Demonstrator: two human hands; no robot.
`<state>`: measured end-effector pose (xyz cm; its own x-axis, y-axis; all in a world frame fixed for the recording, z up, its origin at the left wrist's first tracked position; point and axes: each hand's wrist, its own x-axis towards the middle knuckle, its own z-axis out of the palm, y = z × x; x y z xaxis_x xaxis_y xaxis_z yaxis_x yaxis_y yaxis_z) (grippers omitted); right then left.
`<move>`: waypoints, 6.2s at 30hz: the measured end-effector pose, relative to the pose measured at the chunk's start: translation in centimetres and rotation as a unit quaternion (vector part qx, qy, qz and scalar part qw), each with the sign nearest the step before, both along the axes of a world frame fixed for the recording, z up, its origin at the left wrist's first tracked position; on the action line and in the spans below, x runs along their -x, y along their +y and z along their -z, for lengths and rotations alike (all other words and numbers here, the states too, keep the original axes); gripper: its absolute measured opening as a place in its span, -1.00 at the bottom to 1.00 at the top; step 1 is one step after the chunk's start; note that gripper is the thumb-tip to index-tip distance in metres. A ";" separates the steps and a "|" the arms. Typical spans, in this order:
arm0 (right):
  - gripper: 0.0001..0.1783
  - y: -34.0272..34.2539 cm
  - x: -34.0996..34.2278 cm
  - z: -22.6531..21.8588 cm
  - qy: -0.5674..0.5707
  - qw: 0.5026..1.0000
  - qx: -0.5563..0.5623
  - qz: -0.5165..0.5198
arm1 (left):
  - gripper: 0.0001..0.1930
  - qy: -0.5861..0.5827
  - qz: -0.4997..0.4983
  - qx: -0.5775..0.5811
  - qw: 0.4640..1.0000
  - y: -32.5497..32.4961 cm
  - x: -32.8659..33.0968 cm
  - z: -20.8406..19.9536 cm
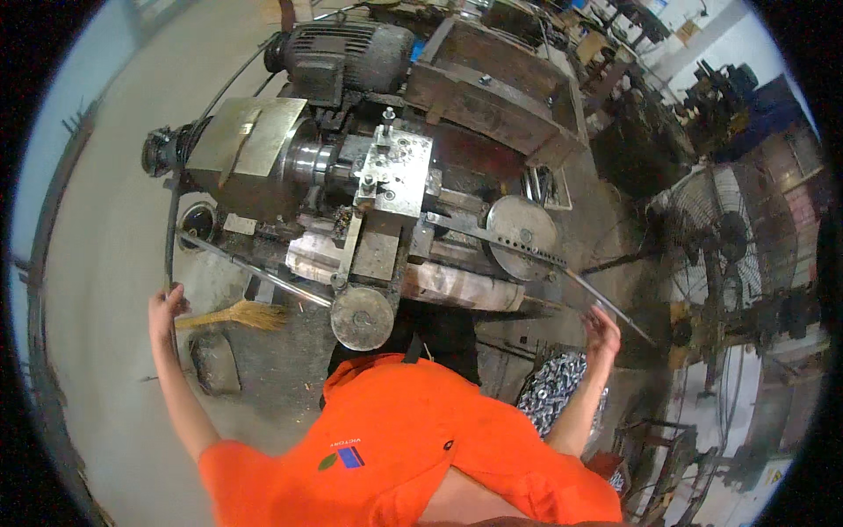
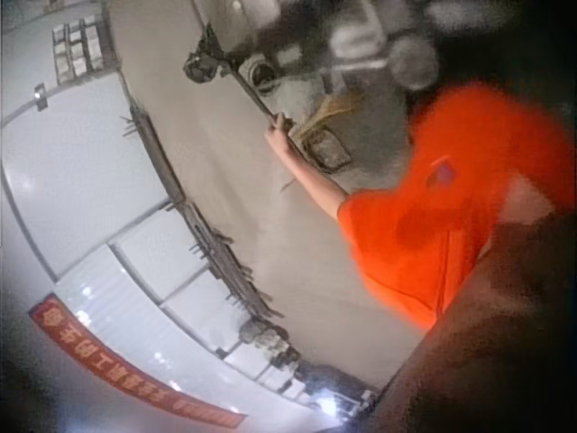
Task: The person operates a metal turning machine, repeatedly inserting small metal pieces into the chuck and using a long metal rod to adjust the machine. The person handles the metal pieces one at a time and moves them between the machine and a nearby container.
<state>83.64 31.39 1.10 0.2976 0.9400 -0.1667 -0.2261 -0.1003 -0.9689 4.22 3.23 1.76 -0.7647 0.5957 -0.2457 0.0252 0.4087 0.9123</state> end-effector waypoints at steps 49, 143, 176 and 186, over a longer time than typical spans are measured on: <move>-0.76 12.4 54.2 -9.0 -0.176 0.804 -0.041 -0.567 | -0.83 0.430 -0.052 0.384 0.815 -9.9 0.2 1.4; -0.63 -10.0 3.8 5.1 -0.630 0.762 0.112 -0.102 | -0.69 0.023 -0.095 0.004 0.995 12.2 -1.3 9.4; -0.21 4.8 3.7 6.1 -0.755 0.654 -0.027 0.028 | -0.65 0.406 0.321 0.441 0.733 8.9 -2.4 22.9; -0.43 10.4 14.9 -3.6 -0.554 0.803 -0.164 -0.146 | -0.52 0.338 0.293 0.420 0.790 8.6 -2.3 16.3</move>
<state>68.78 41.83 4.71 -0.1490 0.9362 0.3183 0.7799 0.3092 -0.5442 6.56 11.78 -14.51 -0.5438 0.7401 -0.3957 0.7996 0.6001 0.0236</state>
